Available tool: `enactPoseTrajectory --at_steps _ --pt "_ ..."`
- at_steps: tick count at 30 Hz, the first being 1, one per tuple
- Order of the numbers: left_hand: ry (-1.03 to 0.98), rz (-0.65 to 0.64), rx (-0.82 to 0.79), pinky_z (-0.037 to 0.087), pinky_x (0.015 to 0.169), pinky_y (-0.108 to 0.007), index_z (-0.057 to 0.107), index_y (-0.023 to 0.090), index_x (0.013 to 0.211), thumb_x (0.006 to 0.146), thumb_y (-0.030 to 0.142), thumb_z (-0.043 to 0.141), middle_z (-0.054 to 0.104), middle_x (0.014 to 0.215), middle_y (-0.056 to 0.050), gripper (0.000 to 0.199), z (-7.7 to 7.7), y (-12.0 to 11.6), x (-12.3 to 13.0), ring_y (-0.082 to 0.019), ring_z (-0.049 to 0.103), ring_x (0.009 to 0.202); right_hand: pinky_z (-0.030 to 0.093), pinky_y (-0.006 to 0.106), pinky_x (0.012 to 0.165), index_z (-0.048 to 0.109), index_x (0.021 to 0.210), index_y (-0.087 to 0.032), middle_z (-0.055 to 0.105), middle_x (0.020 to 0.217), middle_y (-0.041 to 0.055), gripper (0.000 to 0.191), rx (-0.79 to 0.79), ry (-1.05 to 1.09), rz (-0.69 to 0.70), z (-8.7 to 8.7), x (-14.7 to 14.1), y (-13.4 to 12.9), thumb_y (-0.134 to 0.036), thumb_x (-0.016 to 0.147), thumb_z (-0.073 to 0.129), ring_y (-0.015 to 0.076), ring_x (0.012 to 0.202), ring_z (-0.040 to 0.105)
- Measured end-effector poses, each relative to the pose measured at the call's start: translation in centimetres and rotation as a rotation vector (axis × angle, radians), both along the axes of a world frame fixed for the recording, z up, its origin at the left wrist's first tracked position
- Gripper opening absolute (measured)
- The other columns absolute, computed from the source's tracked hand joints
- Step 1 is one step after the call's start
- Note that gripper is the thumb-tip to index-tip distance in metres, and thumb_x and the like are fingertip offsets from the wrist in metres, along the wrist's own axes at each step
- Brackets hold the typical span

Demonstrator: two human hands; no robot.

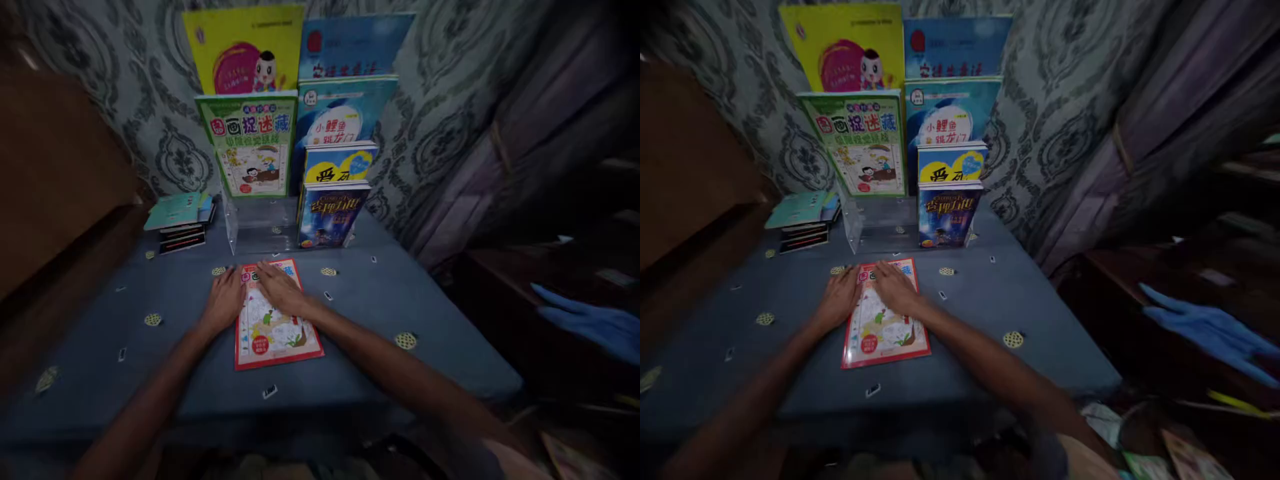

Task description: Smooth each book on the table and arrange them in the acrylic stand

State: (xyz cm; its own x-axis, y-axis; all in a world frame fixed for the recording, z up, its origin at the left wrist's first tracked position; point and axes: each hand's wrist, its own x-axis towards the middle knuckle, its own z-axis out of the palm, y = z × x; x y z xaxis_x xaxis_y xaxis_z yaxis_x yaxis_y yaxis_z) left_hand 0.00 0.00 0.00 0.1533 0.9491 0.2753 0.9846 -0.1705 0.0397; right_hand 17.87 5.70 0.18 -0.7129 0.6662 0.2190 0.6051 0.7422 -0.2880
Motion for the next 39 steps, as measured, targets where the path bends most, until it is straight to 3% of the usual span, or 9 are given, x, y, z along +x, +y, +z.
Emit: enactPoseTrajectory --at_steps 5,12,20,24,29,39 --pt "-0.036 0.010 0.001 0.040 0.109 -0.049 0.044 0.002 0.143 0.100 0.026 0.030 0.057 0.142 -0.022 0.051 0.1 -0.1 0.1 -0.032 0.048 0.139 0.027 0.046 0.124 0.049 0.144 -0.009 0.045 0.154 0.0195 0.047 -0.051 0.033 -0.085 -0.4 3.3 1.1 -0.028 0.104 0.037 0.0258 0.148 0.035" --pt "-0.021 -0.050 -0.023 0.037 0.114 -0.048 0.050 0.011 0.142 0.101 0.029 0.028 0.050 0.151 -0.016 0.049 0.0 0.1 -0.4 -0.029 0.040 0.146 0.026 0.054 0.122 0.052 0.145 -0.019 0.046 0.155 0.0124 0.046 -0.194 0.221 -0.079 -1.0 6.4 2.6 -0.023 0.101 0.039 0.0257 0.148 0.036" --pt "0.032 -0.149 -0.201 0.024 0.121 -0.055 0.036 0.011 0.153 0.102 0.055 0.026 0.033 0.161 -0.017 0.068 0.4 1.6 -0.8 -0.032 0.028 0.151 0.041 0.047 0.114 0.055 0.143 -0.021 0.060 0.144 0.0086 0.045 -0.388 0.448 -0.049 -0.6 7.5 4.5 -0.036 0.103 0.040 0.0243 0.133 0.056" --pt "0.027 -0.286 -0.235 0.021 0.122 -0.053 0.026 0.013 0.157 0.101 0.062 0.023 0.026 0.163 -0.018 0.075 0.5 2.8 0.5 -0.031 0.022 0.153 0.039 0.046 0.115 0.057 0.141 -0.022 0.060 0.144 0.0083 0.048 -0.459 0.520 -0.059 -0.4 7.8 4.6 -0.047 0.102 0.041 0.0245 0.134 0.055" --pt "0.039 -0.461 -0.251 0.014 0.125 -0.050 0.025 0.017 0.158 0.103 0.059 0.017 0.026 0.164 -0.012 0.070 1.1 3.4 3.1 -0.024 0.019 0.154 0.037 0.046 0.117 0.059 0.139 -0.021 0.059 0.144 0.0091 0.052 -0.481 0.562 -0.055 -0.3 7.8 4.6 -0.051 0.101 0.042 0.0251 0.135 0.054" --pt "0.013 -0.646 -0.303 0.006 0.125 -0.053 0.027 0.020 0.157 0.105 0.052 0.017 0.030 0.163 -0.009 0.062 2.3 1.1 6.2 -0.021 0.020 0.154 0.037 0.045 0.116 0.057 0.141 -0.019 0.060 0.143 0.0098 0.054 -0.439 0.533 -0.013 -0.8 7.6 4.9 -0.051 0.102 0.038 0.0246 0.134 0.055"
